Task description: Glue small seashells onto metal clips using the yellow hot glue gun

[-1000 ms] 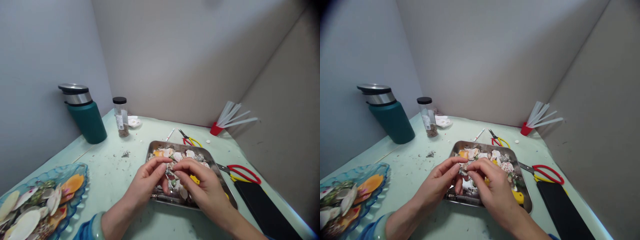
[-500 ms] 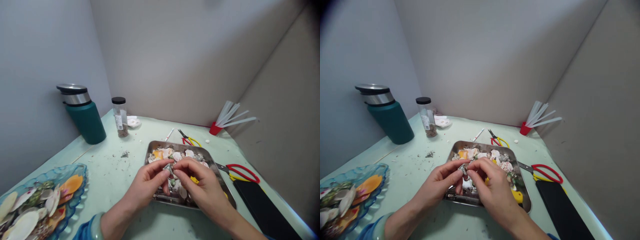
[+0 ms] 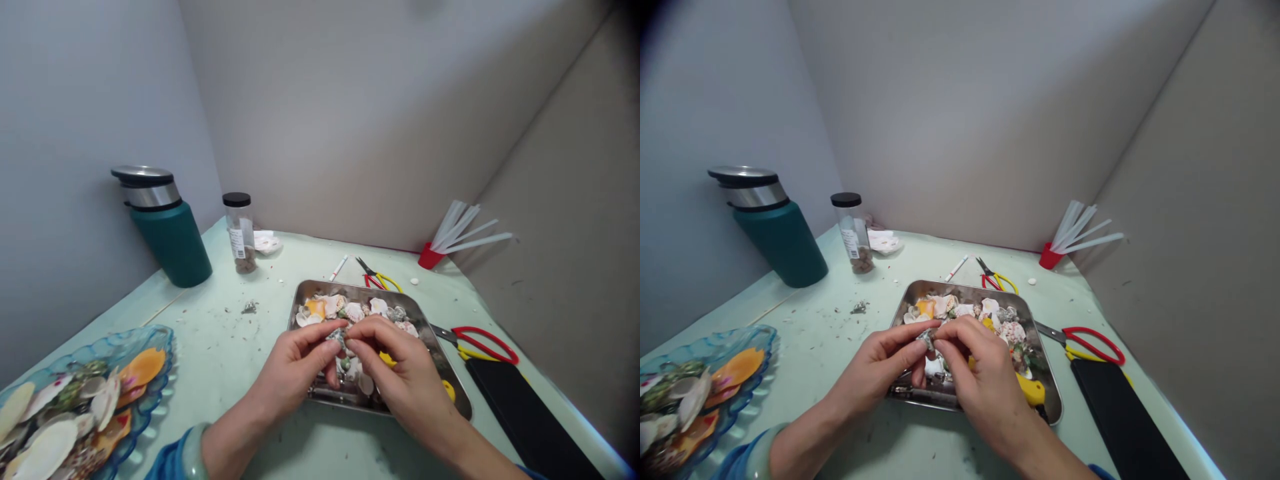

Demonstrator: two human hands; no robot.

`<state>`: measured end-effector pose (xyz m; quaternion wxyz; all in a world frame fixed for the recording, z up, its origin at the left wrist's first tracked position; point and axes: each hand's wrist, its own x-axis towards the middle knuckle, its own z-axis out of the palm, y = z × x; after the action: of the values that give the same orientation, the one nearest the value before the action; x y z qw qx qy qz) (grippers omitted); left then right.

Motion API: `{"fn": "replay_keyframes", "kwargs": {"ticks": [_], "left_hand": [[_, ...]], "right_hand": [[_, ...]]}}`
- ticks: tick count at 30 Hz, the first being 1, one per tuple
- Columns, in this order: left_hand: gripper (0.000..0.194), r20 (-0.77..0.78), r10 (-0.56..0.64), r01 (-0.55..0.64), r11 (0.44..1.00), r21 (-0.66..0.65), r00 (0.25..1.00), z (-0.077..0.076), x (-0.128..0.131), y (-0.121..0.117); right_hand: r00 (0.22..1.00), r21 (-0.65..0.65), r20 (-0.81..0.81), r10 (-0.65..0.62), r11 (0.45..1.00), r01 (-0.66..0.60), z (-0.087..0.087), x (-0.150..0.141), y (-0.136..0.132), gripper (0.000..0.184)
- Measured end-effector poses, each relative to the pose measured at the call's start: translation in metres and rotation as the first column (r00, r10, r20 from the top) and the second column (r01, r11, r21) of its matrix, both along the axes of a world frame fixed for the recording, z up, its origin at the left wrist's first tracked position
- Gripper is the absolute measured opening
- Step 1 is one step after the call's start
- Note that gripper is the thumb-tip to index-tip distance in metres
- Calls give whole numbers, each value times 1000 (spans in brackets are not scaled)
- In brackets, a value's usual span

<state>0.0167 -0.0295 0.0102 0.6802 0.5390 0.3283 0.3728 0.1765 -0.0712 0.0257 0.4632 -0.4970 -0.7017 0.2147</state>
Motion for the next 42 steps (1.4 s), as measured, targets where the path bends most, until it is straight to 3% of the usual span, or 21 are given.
{"fn": "replay_keyframes", "kwargs": {"ticks": [24,32,42], "left_hand": [[46,-25,-63,64,997,49,998,-3,0,2],[50,-55,-99,104,991,82,994,-6,-1,1],[44,60,-148,148,989,4,987,-5,0,3]], "right_hand": [[1000,23,-21,3,1000,-3,-4,0,0,13],[998,-82,-24,-65,995,63,-6,-1,-2,8],[996,-142,-53,-72,988,64,0,2,-4,11]]}}
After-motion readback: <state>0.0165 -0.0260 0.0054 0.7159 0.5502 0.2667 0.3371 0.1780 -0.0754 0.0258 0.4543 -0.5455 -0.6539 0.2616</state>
